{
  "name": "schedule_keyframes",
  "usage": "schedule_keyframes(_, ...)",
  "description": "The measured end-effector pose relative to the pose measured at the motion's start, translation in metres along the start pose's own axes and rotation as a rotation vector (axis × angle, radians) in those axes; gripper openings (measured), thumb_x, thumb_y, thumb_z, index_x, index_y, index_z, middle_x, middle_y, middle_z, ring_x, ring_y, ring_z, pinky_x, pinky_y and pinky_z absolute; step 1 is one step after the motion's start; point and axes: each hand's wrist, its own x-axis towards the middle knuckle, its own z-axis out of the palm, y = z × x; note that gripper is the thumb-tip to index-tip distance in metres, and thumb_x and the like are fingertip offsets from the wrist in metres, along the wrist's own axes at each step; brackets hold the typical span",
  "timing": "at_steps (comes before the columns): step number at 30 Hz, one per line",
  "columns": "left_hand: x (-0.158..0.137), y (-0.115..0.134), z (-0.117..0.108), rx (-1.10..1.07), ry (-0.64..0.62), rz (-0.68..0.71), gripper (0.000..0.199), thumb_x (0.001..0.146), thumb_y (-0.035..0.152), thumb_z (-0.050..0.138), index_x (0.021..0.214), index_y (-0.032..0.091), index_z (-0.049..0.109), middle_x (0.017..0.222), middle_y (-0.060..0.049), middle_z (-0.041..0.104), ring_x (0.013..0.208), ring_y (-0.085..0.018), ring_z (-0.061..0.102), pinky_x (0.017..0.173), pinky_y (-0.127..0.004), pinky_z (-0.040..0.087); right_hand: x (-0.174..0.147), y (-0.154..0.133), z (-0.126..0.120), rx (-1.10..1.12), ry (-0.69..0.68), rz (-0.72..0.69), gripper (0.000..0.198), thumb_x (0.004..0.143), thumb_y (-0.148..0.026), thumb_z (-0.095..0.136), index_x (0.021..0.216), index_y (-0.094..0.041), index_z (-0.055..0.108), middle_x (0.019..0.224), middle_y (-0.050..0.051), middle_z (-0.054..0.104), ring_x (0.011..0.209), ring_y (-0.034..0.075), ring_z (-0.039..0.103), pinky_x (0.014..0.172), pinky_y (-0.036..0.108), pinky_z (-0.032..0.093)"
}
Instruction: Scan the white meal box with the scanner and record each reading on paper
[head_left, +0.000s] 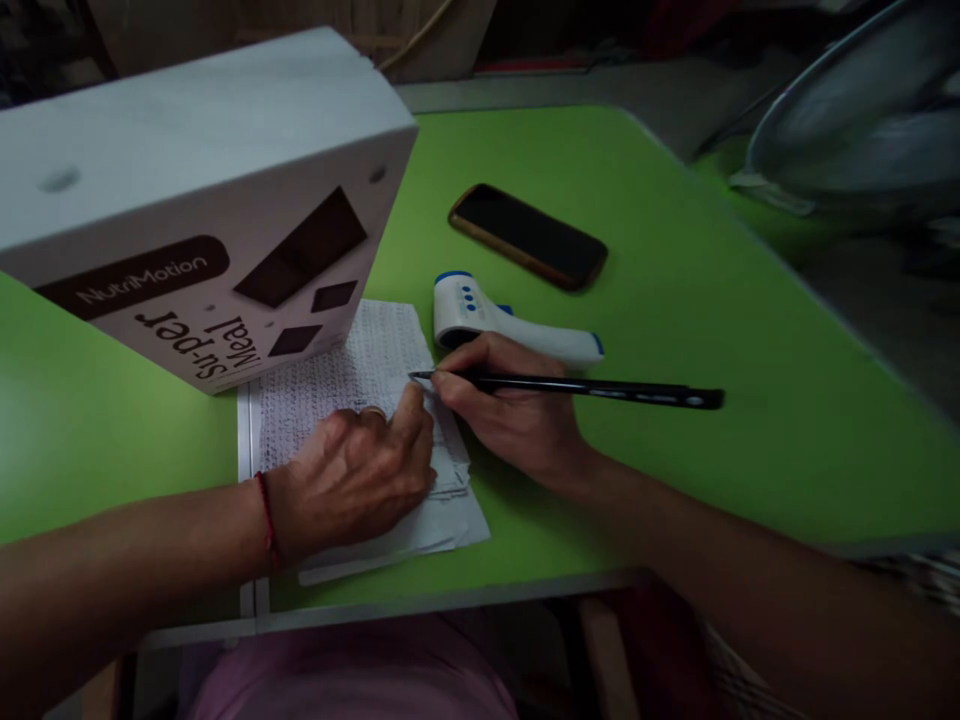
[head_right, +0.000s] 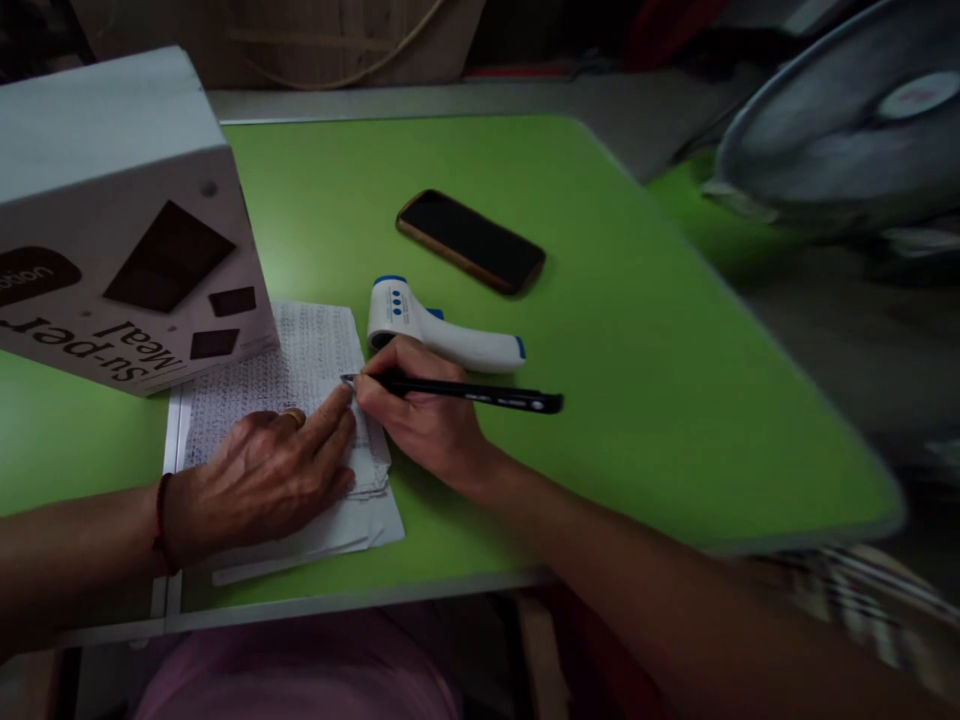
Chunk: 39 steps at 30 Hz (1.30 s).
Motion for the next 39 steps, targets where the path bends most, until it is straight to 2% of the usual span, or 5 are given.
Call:
schedule_keyframes(5,0.0000,-0.0004,-0.0001,-0.006,-0.041,0.013,0.039,0.101,0.019,0.043,0.127,0.003,0.068,0.143,-0.023,0.061,0.064,-0.018,0.067,0.048,-0.032,0.054,0.0011,0.0001,-0.0013,-0.002,-0.004,0.011,0.014,0.079,-0.022,0.061,0.066,-0.023,0.057,0.055,-0.004,0.058,0.046,0.011,0.048,0.045,0.024,0.040)
schedule_keyframes(12,0.0001,-0.0002,-0.0002,-0.011,-0.004,0.000,0.038,0.100,0.018,0.044,0.124,0.003,0.070,0.140,-0.023,0.063,0.061,-0.018,0.066,0.046,-0.032,0.053,0.0011,0.0009,-0.0009,0.008,0.013,0.023,0.014,0.080,-0.022,0.061,0.067,-0.023,0.057,0.056,-0.004,0.059,0.048,0.011,0.049,0.048,0.026,0.043)
schedule_keyframes(18,0.0014,-0.0013,-0.0004,-0.018,-0.055,0.011,0.039,0.102,0.020,0.042,0.127,0.004,0.068,0.143,-0.023,0.061,0.064,-0.018,0.068,0.048,-0.032,0.054,0.0014,0.0003,-0.0021,0.013,-0.014,-0.005,0.014,0.080,-0.019,0.062,0.067,-0.023,0.057,0.056,-0.004,0.057,0.047,0.011,0.048,0.046,0.025,0.042)
schedule_keyframes(29,0.0010,-0.0011,-0.0003,-0.021,-0.010,-0.005,0.037,0.102,0.021,0.046,0.124,0.005,0.070,0.140,-0.021,0.064,0.061,-0.017,0.066,0.047,-0.032,0.054,0.0011,0.0006,-0.0006,-0.008,0.009,0.012,0.014,0.078,-0.021,0.060,0.065,-0.023,0.055,0.054,-0.004,0.056,0.047,0.011,0.048,0.046,0.024,0.041)
schedule_keyframes(39,0.0003,-0.0015,0.0003,-0.028,-0.031,0.006,0.038,0.104,0.023,0.043,0.126,0.003,0.067,0.143,-0.024,0.061,0.065,-0.019,0.068,0.049,-0.033,0.054,0.0015,-0.0001,-0.0027,0.000,0.007,0.035,0.014,0.078,-0.021,0.061,0.066,-0.024,0.056,0.054,-0.004,0.058,0.047,0.013,0.050,0.046,0.026,0.043)
